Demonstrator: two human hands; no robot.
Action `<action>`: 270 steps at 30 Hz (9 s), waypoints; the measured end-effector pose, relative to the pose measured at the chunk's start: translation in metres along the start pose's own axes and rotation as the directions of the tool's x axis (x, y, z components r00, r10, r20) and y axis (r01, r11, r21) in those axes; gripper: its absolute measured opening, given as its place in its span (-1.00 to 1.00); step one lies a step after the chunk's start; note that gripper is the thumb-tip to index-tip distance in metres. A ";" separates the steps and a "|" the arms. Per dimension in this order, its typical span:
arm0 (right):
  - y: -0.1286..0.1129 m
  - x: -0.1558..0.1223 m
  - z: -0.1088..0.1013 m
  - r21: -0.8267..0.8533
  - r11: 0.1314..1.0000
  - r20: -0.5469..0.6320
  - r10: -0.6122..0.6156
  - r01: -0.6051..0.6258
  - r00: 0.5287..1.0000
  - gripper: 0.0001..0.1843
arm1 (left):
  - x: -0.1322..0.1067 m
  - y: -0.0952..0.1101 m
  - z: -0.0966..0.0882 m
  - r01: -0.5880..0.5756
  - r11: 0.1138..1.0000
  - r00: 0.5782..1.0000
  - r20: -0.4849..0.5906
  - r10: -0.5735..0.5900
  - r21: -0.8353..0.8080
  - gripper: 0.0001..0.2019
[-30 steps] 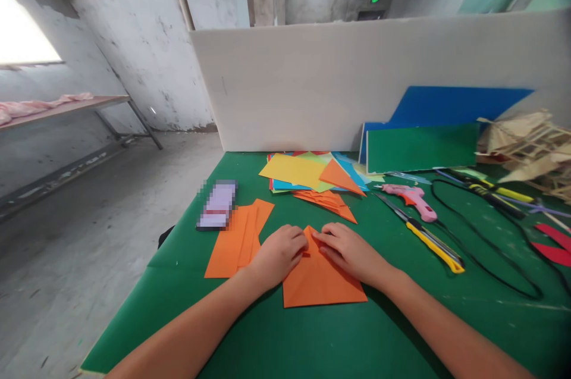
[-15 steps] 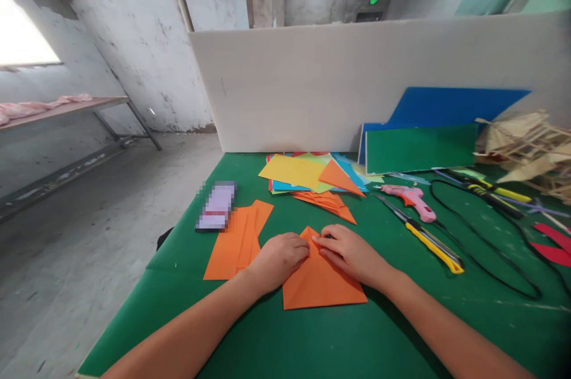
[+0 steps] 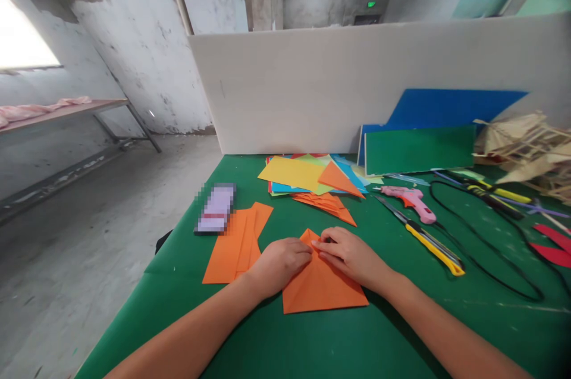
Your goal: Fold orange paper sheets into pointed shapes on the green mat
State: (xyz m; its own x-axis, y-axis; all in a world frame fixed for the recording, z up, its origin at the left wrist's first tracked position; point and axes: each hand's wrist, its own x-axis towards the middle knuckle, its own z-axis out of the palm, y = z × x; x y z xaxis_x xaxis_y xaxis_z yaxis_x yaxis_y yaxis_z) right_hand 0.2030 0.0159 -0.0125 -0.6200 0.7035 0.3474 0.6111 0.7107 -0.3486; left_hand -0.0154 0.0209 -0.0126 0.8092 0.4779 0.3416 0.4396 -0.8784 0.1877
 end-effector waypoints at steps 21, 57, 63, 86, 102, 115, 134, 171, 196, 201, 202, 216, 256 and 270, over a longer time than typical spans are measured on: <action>0.000 0.002 0.008 -0.040 0.998 0.008 0.053 -0.052 0.999 -0.68 | -0.001 0.008 0.012 0.028 0.995 0.997 0.068 -0.035 0.101 -0.82; -0.004 0.003 0.012 -0.003 0.997 -0.073 0.070 -0.071 0.995 -0.74 | 0.002 0.008 0.007 0.232 0.971 0.972 -0.013 -0.233 -0.047 -0.89; -0.002 0.001 0.013 0.049 0.998 -0.104 0.043 -0.038 0.994 -0.74 | 0.002 0.009 0.006 0.316 0.937 0.947 -0.005 -0.321 -0.151 -0.90; 0.000 0.001 0.015 0.044 0.999 -0.126 0.016 -0.011 0.992 -0.80 | 0.009 0.005 -0.004 0.381 0.888 0.923 0.053 -0.381 -0.259 -0.90; -0.001 0.003 0.013 -0.013 1.000 -0.129 -0.017 0.015 0.992 -0.80 | 0.007 0.002 0.000 0.357 0.932 0.934 0.035 -0.355 -0.062 -0.91; -0.005 0.002 0.015 -0.032 0.999 -0.132 0.038 -0.043 0.990 -0.83 | 0.007 0.006 -0.004 0.372 0.928 0.927 0.049 -0.372 0.005 -0.92; -0.001 0.001 0.017 -0.026 0.999 -0.090 0.044 -0.047 0.995 -0.83 | 0.008 0.007 -0.004 0.363 0.932 0.928 0.087 -0.362 0.000 -0.93; -0.009 0.006 0.010 -0.061 0.997 -0.070 0.040 -0.044 0.997 -0.90 | 0.012 0.011 -0.006 0.323 0.942 0.941 0.075 -0.330 0.093 -0.77; 0.016 -0.012 -0.023 0.145 0.986 0.076 0.069 -0.080 0.995 -0.71 | 0.013 0.010 -0.006 0.335 0.939 0.925 0.167 -0.343 0.074 -0.72; 0.015 -0.010 -0.020 0.150 0.989 0.096 -0.008 -0.007 0.995 -0.74 | 0.012 0.011 -0.007 0.298 0.948 0.938 0.152 -0.312 0.113 -0.69; 0.014 -0.010 -0.019 0.128 0.992 0.097 -0.034 0.021 0.995 -0.81 | 0.012 0.011 -0.007 0.287 0.950 0.940 0.156 -0.305 0.128 -0.68; 0.007 -0.010 -0.006 -0.290 0.914 0.143 -0.252 0.284 0.957 -0.71 | 0.009 0.010 -0.004 0.254 0.948 0.942 0.174 -0.287 0.189 -0.66; 0.011 -0.007 -0.036 -0.019 0.997 0.168 0.072 -0.070 0.983 -0.60 | 0.010 0.009 -0.004 0.203 0.948 0.965 0.117 -0.237 0.244 -0.69; 0.018 -0.018 -0.028 -0.054 0.998 0.131 -0.029 0.037 0.991 -0.53 | 0.011 0.011 -0.008 0.218 0.949 0.961 0.122 -0.250 0.227 -0.74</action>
State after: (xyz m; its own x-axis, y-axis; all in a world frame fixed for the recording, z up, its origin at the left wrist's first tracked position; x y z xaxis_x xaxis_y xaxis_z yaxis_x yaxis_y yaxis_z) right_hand 0.2391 0.0160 -0.0006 -0.6969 0.6757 0.2404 0.6134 0.7352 -0.2884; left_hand -0.0044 0.0165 0.0012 0.7147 0.6786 0.1693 0.6825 -0.7296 0.0434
